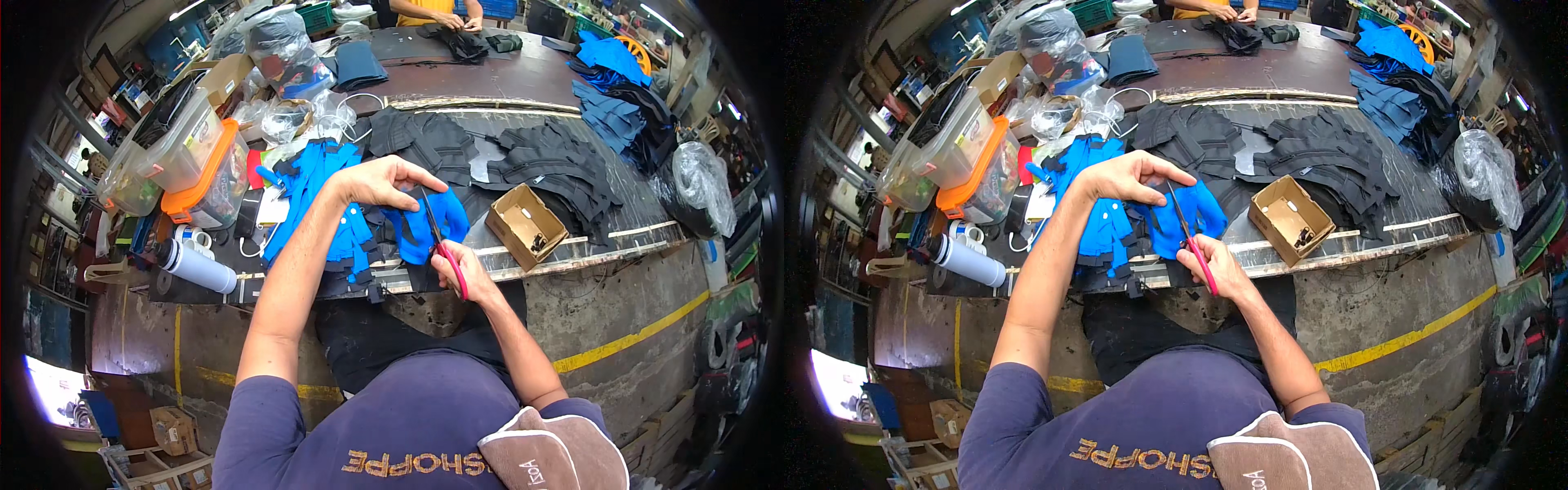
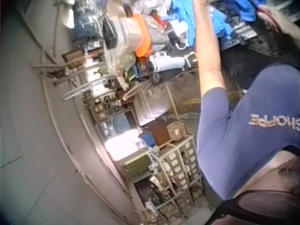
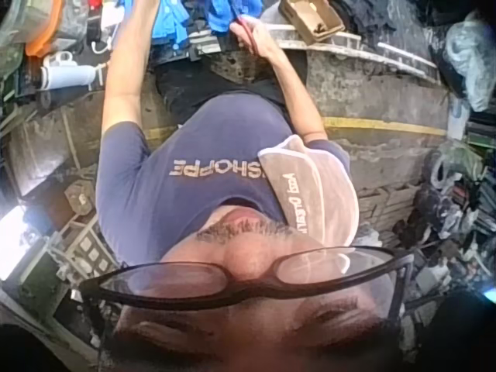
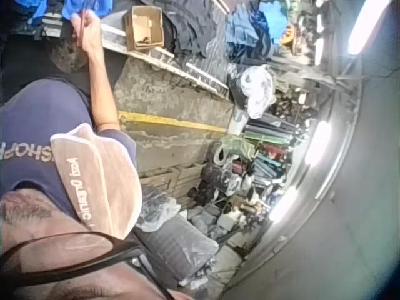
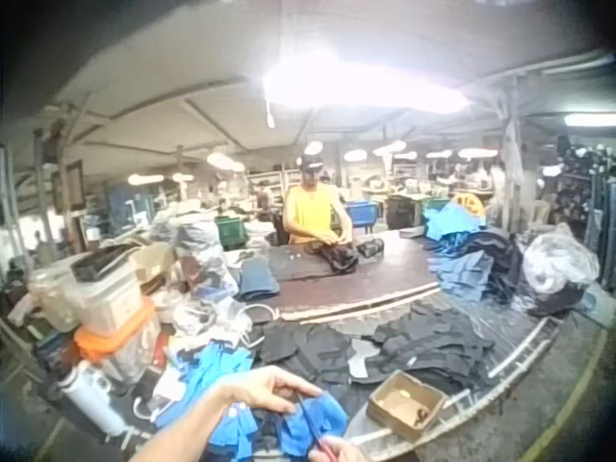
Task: The person trims fabric straps using a pair of scissors at a workbench.
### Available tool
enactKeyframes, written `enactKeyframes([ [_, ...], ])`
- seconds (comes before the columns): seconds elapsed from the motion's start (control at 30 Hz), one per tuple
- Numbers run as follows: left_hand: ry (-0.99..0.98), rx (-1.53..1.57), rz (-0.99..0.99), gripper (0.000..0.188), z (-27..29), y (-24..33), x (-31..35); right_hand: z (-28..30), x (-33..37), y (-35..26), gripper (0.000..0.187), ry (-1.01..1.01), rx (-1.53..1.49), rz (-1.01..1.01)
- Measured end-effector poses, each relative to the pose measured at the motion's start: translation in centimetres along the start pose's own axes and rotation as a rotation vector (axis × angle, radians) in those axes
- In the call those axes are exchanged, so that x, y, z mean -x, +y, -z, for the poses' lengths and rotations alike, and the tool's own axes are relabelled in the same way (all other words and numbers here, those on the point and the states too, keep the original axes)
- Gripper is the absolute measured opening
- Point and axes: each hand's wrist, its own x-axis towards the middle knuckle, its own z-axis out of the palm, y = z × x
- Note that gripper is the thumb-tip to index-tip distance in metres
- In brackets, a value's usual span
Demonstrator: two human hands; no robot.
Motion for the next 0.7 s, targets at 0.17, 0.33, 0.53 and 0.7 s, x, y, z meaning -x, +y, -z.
enactKeyframes([
  [0.17,0.025,-0.097,0.057,0.063,0.2,-0.5,-0.3,0.4,-0.6,0.2,0.035,-0.003,0.022,-0.014],
  [0.33,0.030,-0.051,0.015,0.063,0.1,-0.6,-0.6,0.5,-1.1,1.1,0.035,0.004,0.067,0.074],
  [0.53,0.031,-0.039,0.086,0.063,0.2,-0.6,-0.9,0.5,-1.5,1.8,0.034,0.057,0.033,0.070],
  [0.7,0.042,0.045,-0.001,0.064,0.4,-1.8,-0.8,0.1,-1.0,1.2,0.038,0.092,-0.016,0.006],
])
